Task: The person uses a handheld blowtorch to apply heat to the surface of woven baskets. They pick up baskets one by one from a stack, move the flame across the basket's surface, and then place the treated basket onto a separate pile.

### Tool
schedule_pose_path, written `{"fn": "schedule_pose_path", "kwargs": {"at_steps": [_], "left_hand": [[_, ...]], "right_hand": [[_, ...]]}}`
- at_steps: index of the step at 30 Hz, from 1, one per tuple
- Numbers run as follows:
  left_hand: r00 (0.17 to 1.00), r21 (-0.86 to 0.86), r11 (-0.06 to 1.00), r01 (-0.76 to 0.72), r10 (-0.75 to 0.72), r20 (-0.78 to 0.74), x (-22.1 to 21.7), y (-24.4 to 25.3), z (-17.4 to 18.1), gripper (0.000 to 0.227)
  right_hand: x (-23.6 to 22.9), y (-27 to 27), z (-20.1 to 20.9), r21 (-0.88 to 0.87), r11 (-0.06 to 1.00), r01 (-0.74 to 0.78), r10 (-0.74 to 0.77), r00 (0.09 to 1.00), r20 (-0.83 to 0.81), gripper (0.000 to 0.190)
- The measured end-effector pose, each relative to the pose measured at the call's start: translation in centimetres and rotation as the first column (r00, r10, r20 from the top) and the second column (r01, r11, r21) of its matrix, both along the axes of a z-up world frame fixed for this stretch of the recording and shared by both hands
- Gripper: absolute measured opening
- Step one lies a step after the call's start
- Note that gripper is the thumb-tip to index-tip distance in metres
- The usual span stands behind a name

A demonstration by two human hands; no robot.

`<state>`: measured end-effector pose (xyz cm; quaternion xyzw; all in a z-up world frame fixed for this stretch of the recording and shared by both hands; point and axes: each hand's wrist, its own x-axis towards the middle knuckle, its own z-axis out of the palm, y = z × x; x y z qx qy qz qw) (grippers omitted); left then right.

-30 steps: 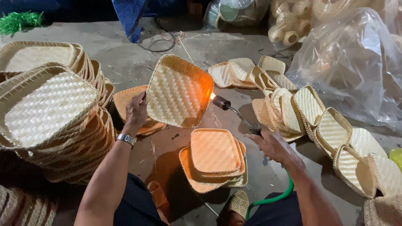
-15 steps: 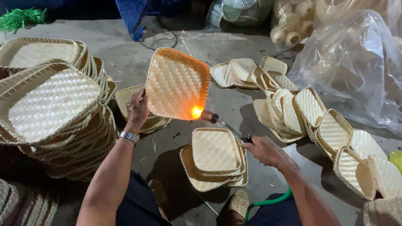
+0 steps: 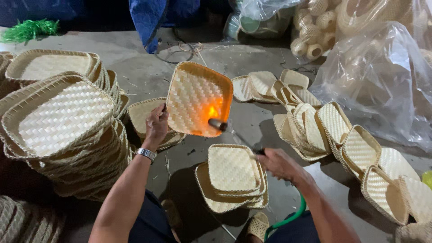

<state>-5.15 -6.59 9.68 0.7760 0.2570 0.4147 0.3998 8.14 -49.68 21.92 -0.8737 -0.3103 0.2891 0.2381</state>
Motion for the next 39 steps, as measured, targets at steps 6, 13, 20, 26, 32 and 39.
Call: {"fn": "schedule_pose_path", "kwargs": {"at_steps": [6, 13, 20, 26, 32, 39], "left_hand": [[0.999, 0.097, 0.995, 0.003, -0.007, 0.045, 0.8, 1.0, -2.4, 0.033], [0.994, -0.030, 0.997, 0.070, -0.072, -0.085, 1.4, -2.7, -0.6, 0.037], [0.986, -0.399, 0.905, 0.150, -0.168, -0.012, -0.4, -5.5, 4.0, 0.029], [0.951, -0.633, 0.711, 0.308, -0.235, 0.199, 0.4, -8.8, 4.7, 0.037], [0.913, -0.649, 0.653, 0.390, -0.367, 0.180, 0.0, -12.8, 3.6, 0.034], [0.958, -0.439, 0.888, 0.136, -0.231, -0.172, 1.5, -12.0, 0.6, 0.054]], "right_hand": [[1.5, 1.0, -1.4, 0.008, 0.996, 0.084, -0.084, 0.987, 0.139, 0.056], [1.5, 3.8, -1.9, 0.329, 0.940, -0.086, -0.039, 0.933, 0.358, 0.047], [2.4, 2.8, -1.6, 0.414, 0.903, 0.112, -0.200, 0.964, 0.175, 0.043], [3.7, 2.1, -1.3, 0.567, 0.718, 0.402, -0.456, 0.888, -0.052, 0.054], [4.2, 1.8, -2.0, 0.714, 0.528, 0.461, -0.447, 0.865, -0.228, 0.042], [6.0, -0.7, -2.6, 0.765, 0.550, 0.334, -0.368, 0.920, -0.137, 0.033]]}}
